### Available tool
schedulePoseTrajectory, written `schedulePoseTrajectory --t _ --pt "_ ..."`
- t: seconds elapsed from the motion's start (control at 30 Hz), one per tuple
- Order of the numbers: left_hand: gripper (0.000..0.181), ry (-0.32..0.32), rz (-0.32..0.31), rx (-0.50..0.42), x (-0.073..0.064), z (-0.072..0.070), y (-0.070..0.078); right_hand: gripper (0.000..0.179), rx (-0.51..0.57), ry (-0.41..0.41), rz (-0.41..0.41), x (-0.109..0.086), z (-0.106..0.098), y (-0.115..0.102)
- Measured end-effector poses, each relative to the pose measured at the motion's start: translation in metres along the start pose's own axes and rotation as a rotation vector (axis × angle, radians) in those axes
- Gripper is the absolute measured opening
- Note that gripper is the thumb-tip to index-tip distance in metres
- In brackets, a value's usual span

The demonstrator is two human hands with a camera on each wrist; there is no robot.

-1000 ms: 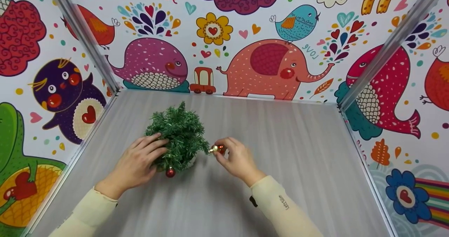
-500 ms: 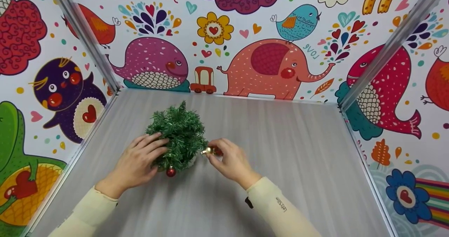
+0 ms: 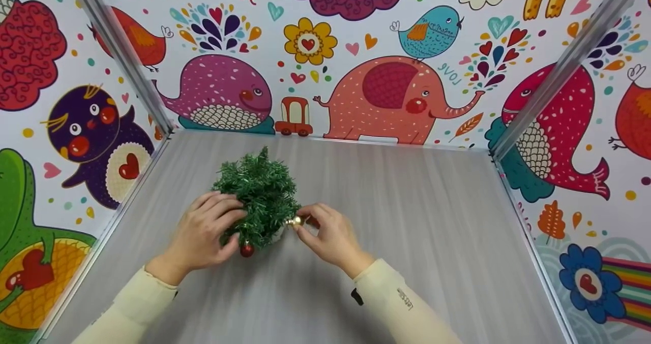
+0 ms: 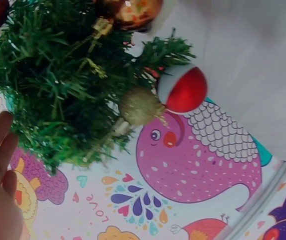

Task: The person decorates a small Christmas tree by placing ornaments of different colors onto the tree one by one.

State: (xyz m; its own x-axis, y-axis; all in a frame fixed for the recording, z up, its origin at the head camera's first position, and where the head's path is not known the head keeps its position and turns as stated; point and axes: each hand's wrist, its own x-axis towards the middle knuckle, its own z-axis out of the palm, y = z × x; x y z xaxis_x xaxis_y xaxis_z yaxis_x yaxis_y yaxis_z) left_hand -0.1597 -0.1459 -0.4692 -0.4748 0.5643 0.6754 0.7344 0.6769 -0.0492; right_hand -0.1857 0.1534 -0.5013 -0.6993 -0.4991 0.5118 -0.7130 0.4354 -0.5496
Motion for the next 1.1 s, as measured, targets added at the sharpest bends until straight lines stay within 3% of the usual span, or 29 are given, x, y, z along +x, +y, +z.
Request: schedulePoseTrajectory --t 0.13,0.33,0.6,0.9,1.1 --pt "0.026 0.036 0.031 0.008 0.014 0.002 0.008 0.024 0.024 0.016 0.012 -0.001 0.002 -0.003" --pt "0.028 -0.014 0.063 0.031 0.030 0.013 0.023 0.022 0.105 0.030 0.054 -0.002 0.005 -0.008" --pt "0.038 -0.032 0.022 0.054 0.033 0.027 0.035 0.021 0.214 0.024 0.097 -0.001 0.007 -0.017" --pt "0.014 -0.021 0.004 0.037 0.033 0.031 0.039 0.019 0.222 0.036 0.086 0.007 -0.004 -0.047" --pt "0.011 0.007 -0.034 0.005 0.033 0.030 0.036 0.020 0.221 0.003 0.144 -0.004 0.011 -0.018"
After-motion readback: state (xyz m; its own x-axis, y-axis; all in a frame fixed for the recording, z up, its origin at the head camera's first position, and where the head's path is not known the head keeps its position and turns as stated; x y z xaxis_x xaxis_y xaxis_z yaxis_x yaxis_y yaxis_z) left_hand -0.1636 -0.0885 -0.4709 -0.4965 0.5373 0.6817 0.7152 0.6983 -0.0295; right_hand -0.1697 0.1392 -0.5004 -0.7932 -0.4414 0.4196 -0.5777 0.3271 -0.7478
